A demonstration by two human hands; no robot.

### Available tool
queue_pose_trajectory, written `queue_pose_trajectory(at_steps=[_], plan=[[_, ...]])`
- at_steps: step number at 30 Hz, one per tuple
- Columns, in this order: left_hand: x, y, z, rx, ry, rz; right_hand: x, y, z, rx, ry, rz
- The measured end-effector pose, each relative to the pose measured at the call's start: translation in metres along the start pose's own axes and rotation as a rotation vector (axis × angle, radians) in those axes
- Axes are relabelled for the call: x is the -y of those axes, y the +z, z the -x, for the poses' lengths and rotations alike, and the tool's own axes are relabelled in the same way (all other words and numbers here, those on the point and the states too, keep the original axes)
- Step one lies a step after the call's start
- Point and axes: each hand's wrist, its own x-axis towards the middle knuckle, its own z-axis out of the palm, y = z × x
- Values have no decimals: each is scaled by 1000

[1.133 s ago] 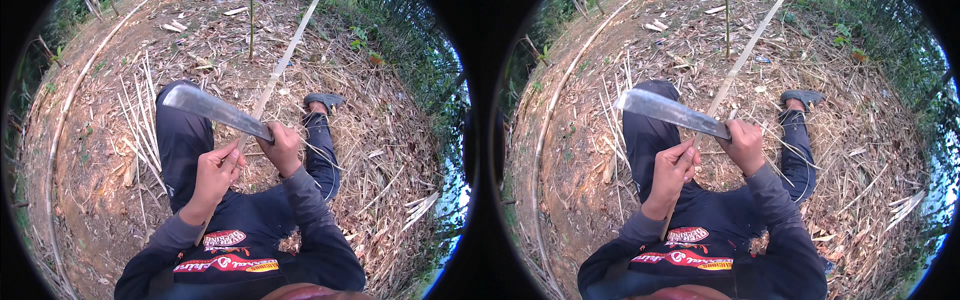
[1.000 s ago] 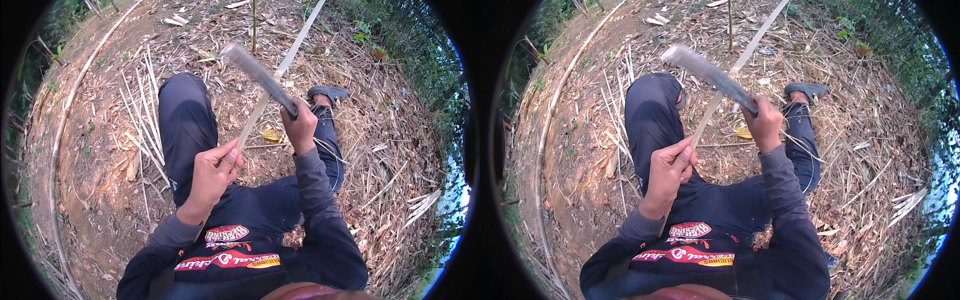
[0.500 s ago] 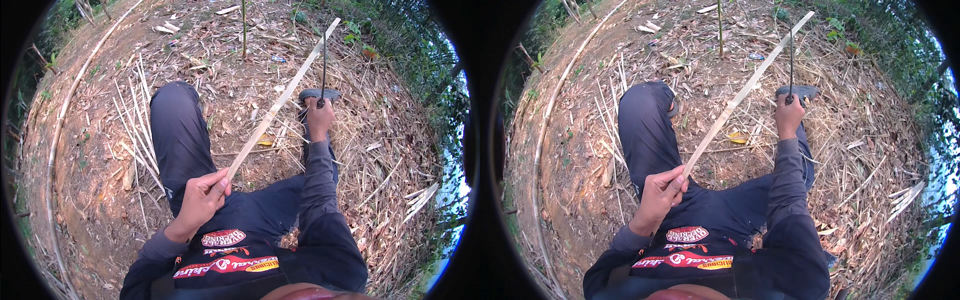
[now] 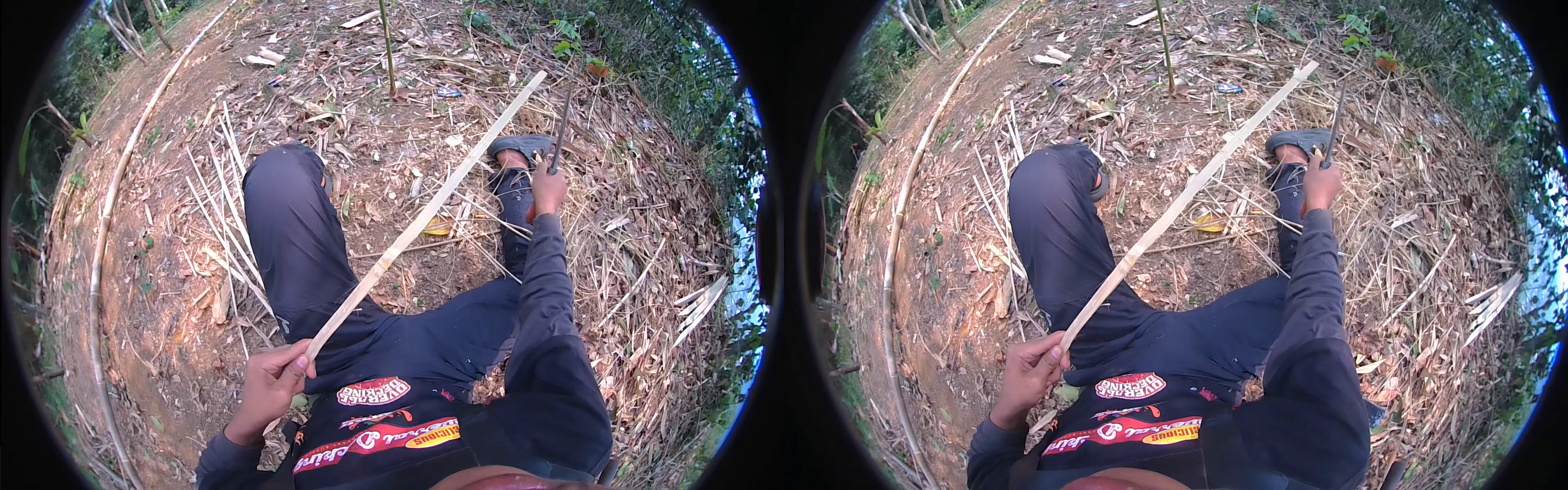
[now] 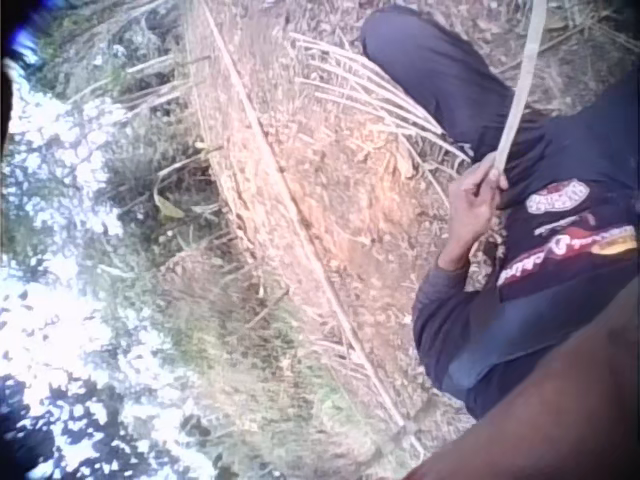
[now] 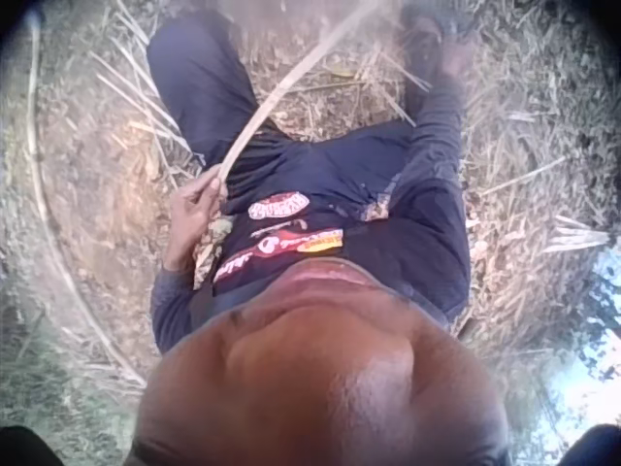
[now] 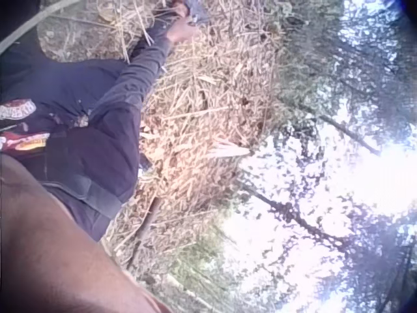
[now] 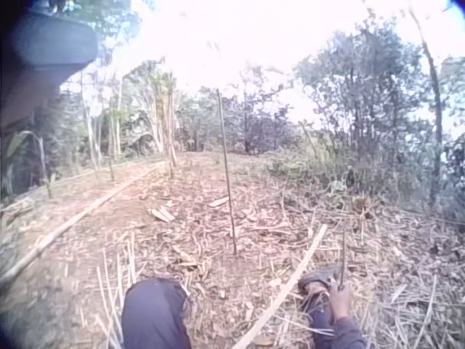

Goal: The person sits on the ground and uses a machete to split long bamboo poles into thin strips. They hold the bamboo with one hand and strike it with the machete to separate the layers, occasionally adjusting the bamboo's position.

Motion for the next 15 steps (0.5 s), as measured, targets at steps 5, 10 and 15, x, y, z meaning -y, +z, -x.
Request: queue_pose_trajectory(at_steps=[5, 10, 15], plan=[[-39, 8, -52, -163, 213, -21, 15, -8, 96, 83, 21, -398], [-67, 29, -143, -275, 538, 184, 136, -56, 214, 354, 208, -911], [-109, 80, -202, -453, 687, -348, 212, -116, 285, 562, 43, -960]])
